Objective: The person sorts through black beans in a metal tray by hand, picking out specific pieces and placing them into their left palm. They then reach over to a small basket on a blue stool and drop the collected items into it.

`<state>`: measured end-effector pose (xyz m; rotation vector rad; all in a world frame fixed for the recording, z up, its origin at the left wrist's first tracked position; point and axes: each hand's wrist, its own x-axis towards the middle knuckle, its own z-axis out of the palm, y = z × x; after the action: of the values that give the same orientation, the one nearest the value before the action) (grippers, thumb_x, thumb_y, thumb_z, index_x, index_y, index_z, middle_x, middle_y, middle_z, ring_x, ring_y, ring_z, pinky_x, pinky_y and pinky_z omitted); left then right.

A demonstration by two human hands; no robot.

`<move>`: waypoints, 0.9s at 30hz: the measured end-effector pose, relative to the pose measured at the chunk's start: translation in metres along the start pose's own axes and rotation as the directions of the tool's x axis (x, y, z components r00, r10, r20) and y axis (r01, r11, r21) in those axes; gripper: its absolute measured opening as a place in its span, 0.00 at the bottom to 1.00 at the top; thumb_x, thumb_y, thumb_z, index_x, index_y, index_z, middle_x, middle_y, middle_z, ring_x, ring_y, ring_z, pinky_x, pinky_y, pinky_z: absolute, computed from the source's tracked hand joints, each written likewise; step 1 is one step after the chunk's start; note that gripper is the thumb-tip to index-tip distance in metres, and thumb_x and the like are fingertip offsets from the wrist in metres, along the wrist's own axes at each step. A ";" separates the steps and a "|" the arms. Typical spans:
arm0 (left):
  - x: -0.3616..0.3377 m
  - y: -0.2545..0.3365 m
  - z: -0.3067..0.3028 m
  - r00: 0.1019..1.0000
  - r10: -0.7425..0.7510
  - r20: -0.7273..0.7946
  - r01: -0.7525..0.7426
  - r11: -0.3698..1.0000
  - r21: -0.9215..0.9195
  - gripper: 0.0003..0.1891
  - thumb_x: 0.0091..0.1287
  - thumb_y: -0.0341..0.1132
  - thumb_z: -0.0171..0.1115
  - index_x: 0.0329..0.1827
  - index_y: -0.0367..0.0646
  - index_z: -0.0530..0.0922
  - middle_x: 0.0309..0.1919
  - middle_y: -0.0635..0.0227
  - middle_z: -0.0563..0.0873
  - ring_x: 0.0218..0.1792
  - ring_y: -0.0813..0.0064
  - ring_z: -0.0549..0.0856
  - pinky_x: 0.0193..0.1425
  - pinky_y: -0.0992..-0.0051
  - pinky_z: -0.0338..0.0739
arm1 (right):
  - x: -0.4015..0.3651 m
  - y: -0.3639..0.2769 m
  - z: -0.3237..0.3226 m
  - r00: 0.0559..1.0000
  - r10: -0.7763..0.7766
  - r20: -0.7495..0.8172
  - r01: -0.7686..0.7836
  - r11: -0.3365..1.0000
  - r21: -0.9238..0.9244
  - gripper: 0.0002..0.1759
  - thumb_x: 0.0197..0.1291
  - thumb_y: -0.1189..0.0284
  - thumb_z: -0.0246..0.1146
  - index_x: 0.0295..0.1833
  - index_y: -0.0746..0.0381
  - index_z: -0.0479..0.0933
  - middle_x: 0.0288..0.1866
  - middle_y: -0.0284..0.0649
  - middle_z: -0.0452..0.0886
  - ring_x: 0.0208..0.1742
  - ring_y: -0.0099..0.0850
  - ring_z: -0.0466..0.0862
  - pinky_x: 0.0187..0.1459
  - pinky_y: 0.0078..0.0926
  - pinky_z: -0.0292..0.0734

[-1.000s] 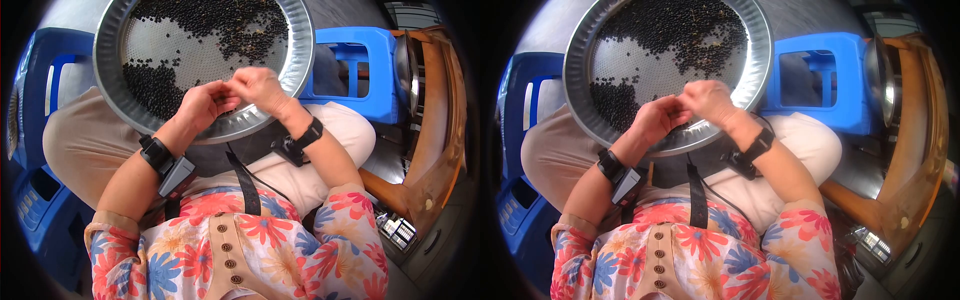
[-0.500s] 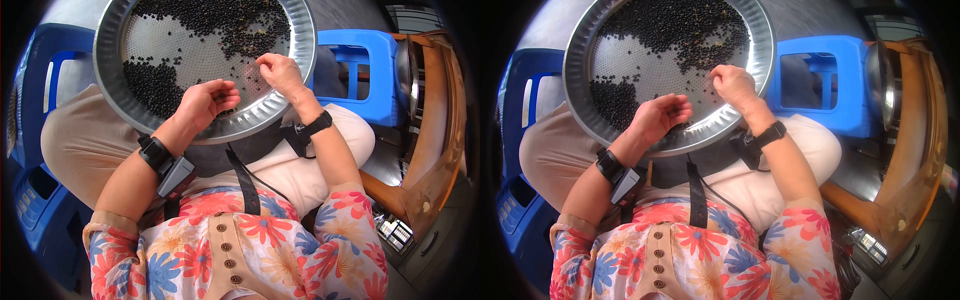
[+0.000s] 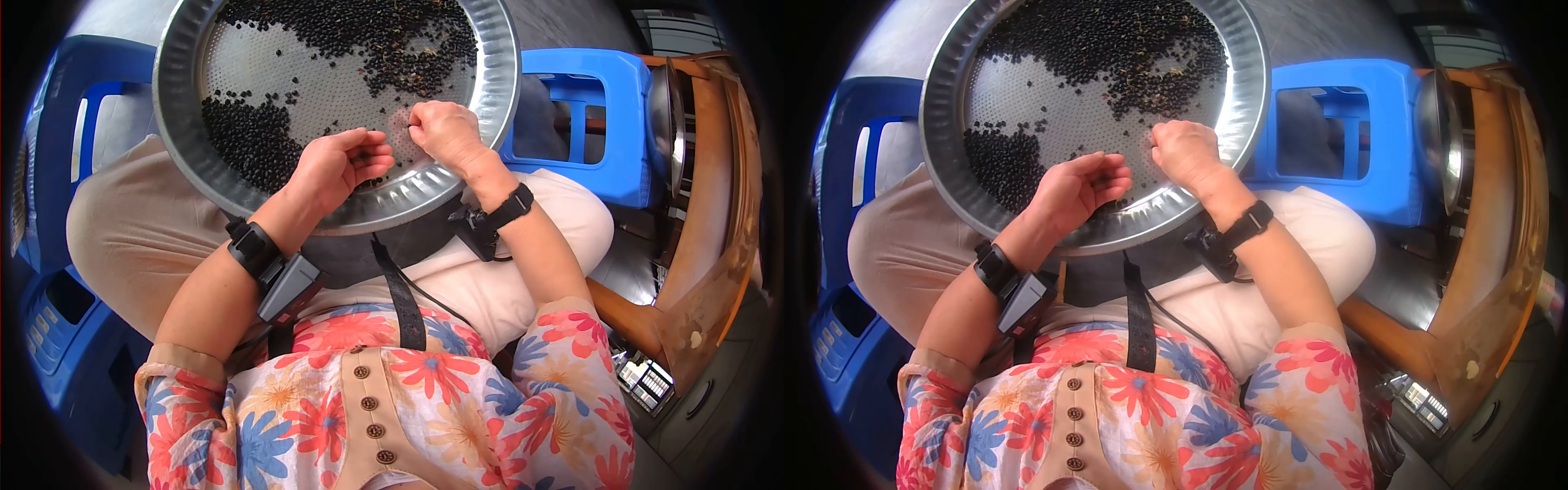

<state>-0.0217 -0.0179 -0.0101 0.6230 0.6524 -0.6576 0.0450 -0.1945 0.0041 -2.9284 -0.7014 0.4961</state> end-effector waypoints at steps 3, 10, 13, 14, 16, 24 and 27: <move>0.001 0.000 -0.001 1.000 0.006 0.010 -0.006 1.000 -0.001 0.15 0.71 0.34 0.43 0.45 0.28 0.73 0.38 0.54 0.81 0.38 0.66 0.83 0.45 0.72 0.80 | 0.001 -0.002 0.000 0.998 0.026 0.051 -0.025 1.000 -0.018 0.08 0.51 0.67 0.58 0.29 0.59 0.79 0.28 0.41 0.81 0.35 0.38 0.82 0.38 0.35 0.75; -0.001 0.000 0.000 1.000 0.011 -0.011 -0.011 1.000 -0.026 0.14 0.70 0.33 0.45 0.43 0.28 0.73 0.35 0.55 0.80 0.35 0.67 0.83 0.40 0.74 0.82 | -0.004 -0.003 -0.001 0.999 0.007 -0.033 -0.001 0.981 0.195 0.07 0.52 0.68 0.57 0.28 0.59 0.77 0.28 0.40 0.81 0.35 0.39 0.81 0.38 0.36 0.75; 0.000 0.000 -0.001 1.000 0.015 -0.007 -0.015 1.000 -0.024 0.14 0.70 0.33 0.45 0.43 0.28 0.73 0.35 0.55 0.80 0.35 0.67 0.83 0.40 0.74 0.82 | -0.004 -0.004 0.006 0.996 -0.029 -0.080 0.044 0.982 0.186 0.07 0.52 0.68 0.57 0.29 0.59 0.77 0.29 0.39 0.81 0.35 0.38 0.81 0.38 0.36 0.75; 0.000 0.001 0.000 1.000 0.013 -0.010 -0.013 1.000 -0.027 0.14 0.70 0.33 0.45 0.43 0.28 0.73 0.35 0.55 0.80 0.35 0.67 0.83 0.40 0.74 0.82 | -0.004 -0.005 0.006 0.995 -0.045 -0.091 0.058 0.987 0.149 0.07 0.53 0.68 0.57 0.30 0.58 0.77 0.30 0.39 0.80 0.35 0.38 0.81 0.38 0.36 0.75; -0.001 0.002 0.000 1.000 0.011 -0.010 -0.012 0.999 -0.031 0.14 0.70 0.33 0.45 0.43 0.28 0.73 0.35 0.55 0.80 0.35 0.67 0.83 0.40 0.74 0.81 | -0.003 -0.005 0.007 0.993 -0.062 -0.101 0.073 0.991 0.111 0.07 0.53 0.68 0.57 0.31 0.58 0.77 0.30 0.39 0.80 0.35 0.38 0.81 0.39 0.36 0.75; -0.001 0.002 0.001 1.000 0.021 -0.010 -0.021 1.000 -0.015 0.14 0.70 0.33 0.45 0.42 0.28 0.73 0.35 0.56 0.81 0.35 0.67 0.83 0.40 0.74 0.81 | 0.002 -0.004 0.004 0.999 0.033 -0.006 -0.032 0.988 0.154 0.07 0.51 0.67 0.58 0.29 0.58 0.77 0.27 0.40 0.80 0.34 0.38 0.82 0.38 0.36 0.75; 0.000 0.000 -0.002 1.000 0.008 -0.021 -0.008 1.000 0.001 0.15 0.70 0.34 0.44 0.45 0.29 0.74 0.37 0.56 0.81 0.38 0.67 0.83 0.44 0.73 0.80 | -0.005 -0.010 -0.003 0.999 -0.014 -0.044 0.029 0.921 0.389 0.08 0.51 0.66 0.57 0.27 0.58 0.77 0.25 0.40 0.79 0.32 0.39 0.81 0.35 0.36 0.75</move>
<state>-0.0230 -0.0166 -0.0112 0.6343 0.6686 -0.6446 0.0379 -0.1875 0.0101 -2.5472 -0.5535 0.5061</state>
